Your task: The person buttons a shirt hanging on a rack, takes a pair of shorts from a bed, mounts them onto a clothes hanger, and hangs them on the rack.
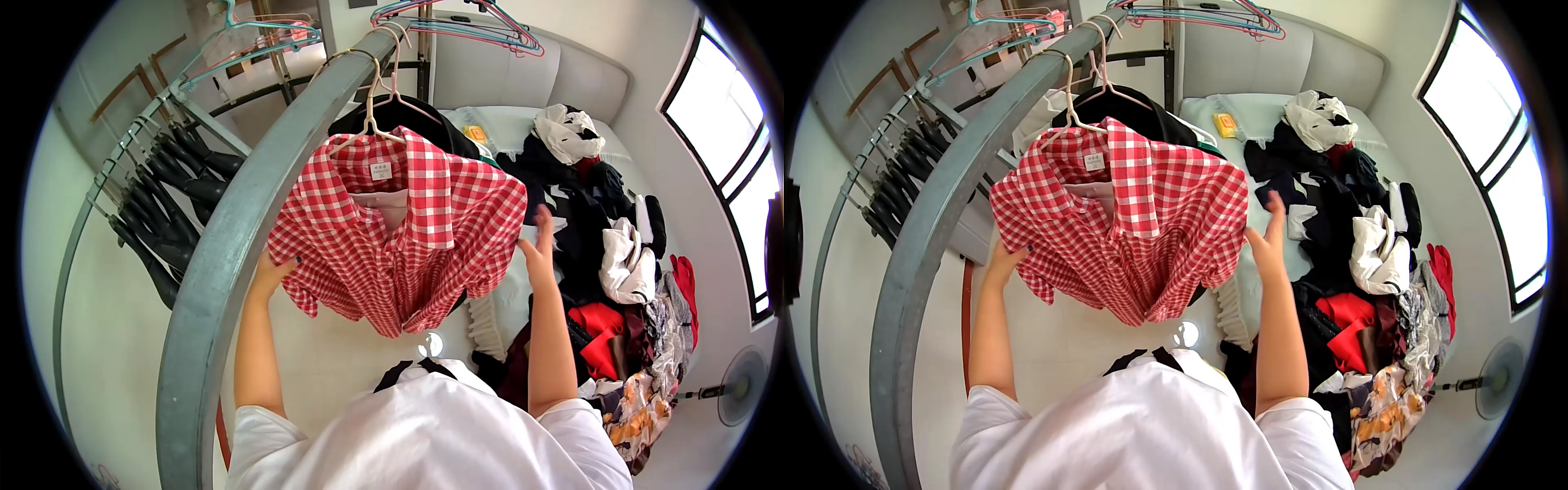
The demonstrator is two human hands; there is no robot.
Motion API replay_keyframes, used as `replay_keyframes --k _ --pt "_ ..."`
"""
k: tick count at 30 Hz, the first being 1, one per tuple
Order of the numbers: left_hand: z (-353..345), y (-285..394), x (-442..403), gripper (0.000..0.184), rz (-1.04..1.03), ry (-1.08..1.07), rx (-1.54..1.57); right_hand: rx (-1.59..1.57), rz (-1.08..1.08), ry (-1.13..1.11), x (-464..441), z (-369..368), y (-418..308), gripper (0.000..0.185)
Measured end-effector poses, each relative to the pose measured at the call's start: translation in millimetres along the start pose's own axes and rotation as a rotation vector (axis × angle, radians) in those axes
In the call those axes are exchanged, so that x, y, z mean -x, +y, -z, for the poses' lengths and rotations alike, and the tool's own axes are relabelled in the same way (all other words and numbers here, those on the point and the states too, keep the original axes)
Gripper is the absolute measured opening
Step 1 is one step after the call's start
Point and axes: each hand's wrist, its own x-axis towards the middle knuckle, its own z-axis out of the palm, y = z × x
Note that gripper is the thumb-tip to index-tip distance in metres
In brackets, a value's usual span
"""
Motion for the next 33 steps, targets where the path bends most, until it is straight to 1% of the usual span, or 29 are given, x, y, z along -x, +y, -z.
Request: replay_keyframes --k 1,2,3,4,6,7,9,10,11,13,15,16,17,19,21,22,23,25,26,27,28,29,31,33 --pt "0 -2 4 0.049 0.098 -0.077 -0.021 -0.184 -0.257 -0.263 0 11 12 0.072" --pt "0 -4 8 0.037 0.056 -0.05 -0.057 -0.329 -0.4 -0.409 5 14 25 0.067" --pt "3 -11 9 0.037 0.057 -0.056 -0.056 -0.476 -0.542 -0.55 10 16 33 0.062" --pt "11 -18 8 0.034 0.072 -0.082 -0.067 -0.475 -0.543 -0.546 13 17 36 0.062" --pt "21 -24 7 0.028 0.133 -0.098 -0.107 -0.117 -0.409 -0.829 17 18 42 0.045" --pt "26 -30 7 0.028 0.137 -0.097 -0.109 -0.119 -0.413 -0.832 15 25 46 0.045" --pt "42 -49 2 0.026 0.068 -0.002 -0.253 0.414 -0.4 -0.793 5 48 58 0.024" --pt "57 -64 -3 0.026 0.068 -0.003 -0.256 0.364 -0.532 -0.593 1 61 50 0.017" --pt "75 -81 -8 0.022 -0.055 0.157 -0.377 0.313 -0.656 -0.391 -5 74 40 0.01" --pt "84 -84 -7 0.018 -0.173 0.317 -0.495 0.096 -0.228 0.009 -14 100 62 0.003" --pt "90 -58 -3 0.011 -0.021 0.262 -0.341 0.158 -0.172 -0.046 -19 121 64 0.005" --pt "85 -52 -2 0.007 -0.063 0.272 -0.385 0.313 -0.198 -0.067 -15 124 46 0.006" --pt "84 -50 -4 0.007 -0.061 0.268 -0.387 0.483 -0.104 -0.059 -15 135 57 0.008" --pt "86 -53 -8 0.012 0.005 0.175 -0.298 0.617 -0.096 0.116 -15 130 36 0.009" --pt "87 -55 -6 0.018 0.074 0.087 -0.211 0.597 -0.111 0.143 -12 124 33 0.01" --pt "88 -54 -6 0.02 0.105 0.04 -0.171 0.583 -0.065 0.037 -10 123 35 0.01" --pt "88 -55 -5 0.02 0.106 0.038 -0.173 0.567 -0.017 -0.066 -7 121 37 0.011" --pt "83 -54 -5 0.025 0.2 0.035 -0.221 0.582 -0.042 -0.061 -7 127 41 0.013" --pt "83 -54 -8 0.025 0.2 0.033 -0.219 0.566 -0.062 0.093 -9 129 42 0.014" --pt "83 -58 -11 0.022 0.113 0.11 -0.213 0.547 -0.083 0.244 -9 131 41 0.015" --pt "83 -62 -12 0.019 0.03 0.187 -0.209 0.612 -0.067 0.207 -9 131 39 0.013" --pt "90 -69 -12 0.019 0.036 0.184 -0.213 0.613 -0.075 0.204 -5 131 40 0.013" --pt "108 -82 -17 0.009 -0.049 0.361 -0.604 0.551 -0.082 -0.013 1 129 47 0.009" --pt "96 -87 -7 0.008 -0.049 0.377 -0.602 0.483 -0.29 -0.04 21 124 52 0.009"
